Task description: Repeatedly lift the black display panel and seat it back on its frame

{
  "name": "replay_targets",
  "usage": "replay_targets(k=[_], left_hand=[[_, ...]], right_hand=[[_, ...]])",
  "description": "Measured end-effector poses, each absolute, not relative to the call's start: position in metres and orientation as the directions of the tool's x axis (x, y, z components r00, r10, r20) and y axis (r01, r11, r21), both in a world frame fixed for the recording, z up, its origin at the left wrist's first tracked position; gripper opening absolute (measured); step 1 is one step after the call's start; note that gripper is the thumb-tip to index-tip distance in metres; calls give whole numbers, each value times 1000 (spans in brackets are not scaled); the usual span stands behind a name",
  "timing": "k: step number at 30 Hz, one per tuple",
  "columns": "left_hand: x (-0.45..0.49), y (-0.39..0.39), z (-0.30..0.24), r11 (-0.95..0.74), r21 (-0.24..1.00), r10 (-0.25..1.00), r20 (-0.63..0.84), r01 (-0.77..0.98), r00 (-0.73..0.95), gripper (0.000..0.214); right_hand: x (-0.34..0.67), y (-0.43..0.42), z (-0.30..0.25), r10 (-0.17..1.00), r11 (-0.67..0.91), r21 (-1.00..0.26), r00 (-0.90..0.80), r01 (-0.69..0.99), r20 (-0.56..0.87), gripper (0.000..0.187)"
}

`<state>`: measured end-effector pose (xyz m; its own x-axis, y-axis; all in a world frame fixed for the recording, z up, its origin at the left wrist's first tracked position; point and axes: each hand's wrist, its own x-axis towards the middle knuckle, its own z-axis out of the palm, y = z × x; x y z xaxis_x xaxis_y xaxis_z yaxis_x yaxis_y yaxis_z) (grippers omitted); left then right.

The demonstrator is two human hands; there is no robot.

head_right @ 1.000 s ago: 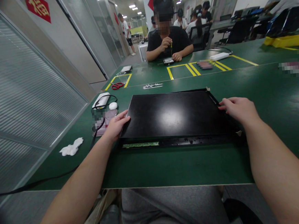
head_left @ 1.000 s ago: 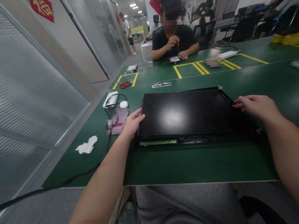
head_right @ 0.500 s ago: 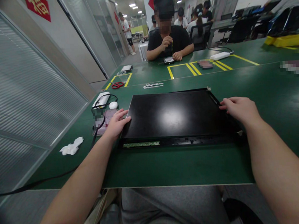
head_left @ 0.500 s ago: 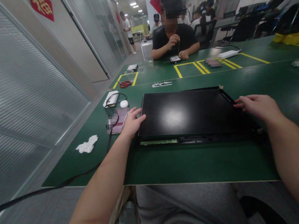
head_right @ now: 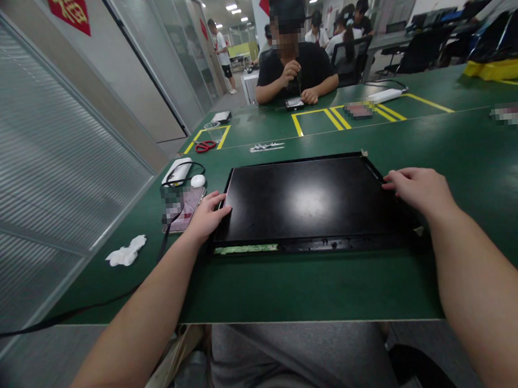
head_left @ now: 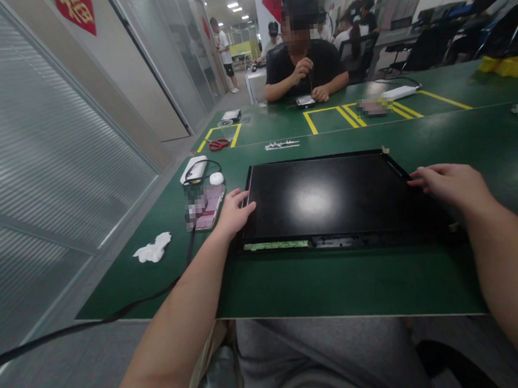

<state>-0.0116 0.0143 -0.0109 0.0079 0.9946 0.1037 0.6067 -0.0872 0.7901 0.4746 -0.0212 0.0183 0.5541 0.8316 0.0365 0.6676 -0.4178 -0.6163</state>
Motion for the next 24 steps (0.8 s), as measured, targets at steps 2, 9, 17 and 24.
replay_targets(k=[2, 9, 17, 24], left_hand=[[-10, 13, -9, -80, 769, 995, 97, 634, 8, 49], [-7, 10, -6, -65, 721, 995, 96, 690, -8, 46], [-9, 12, -11, -83, 723, 994, 113, 686, 1, 44], [-10, 13, -12, -103, 714, 991, 130, 693, 13, 44]], right_hand=[[473, -22, 20, 826, -429, -619, 564, 658, 27, 33], [469, -23, 24, 821, -434, -632, 571, 643, 17, 32], [475, -22, 19, 831, -425, -632, 556, 648, 12, 31], [479, -19, 15, 833, -434, -618, 553, 656, 3, 33]])
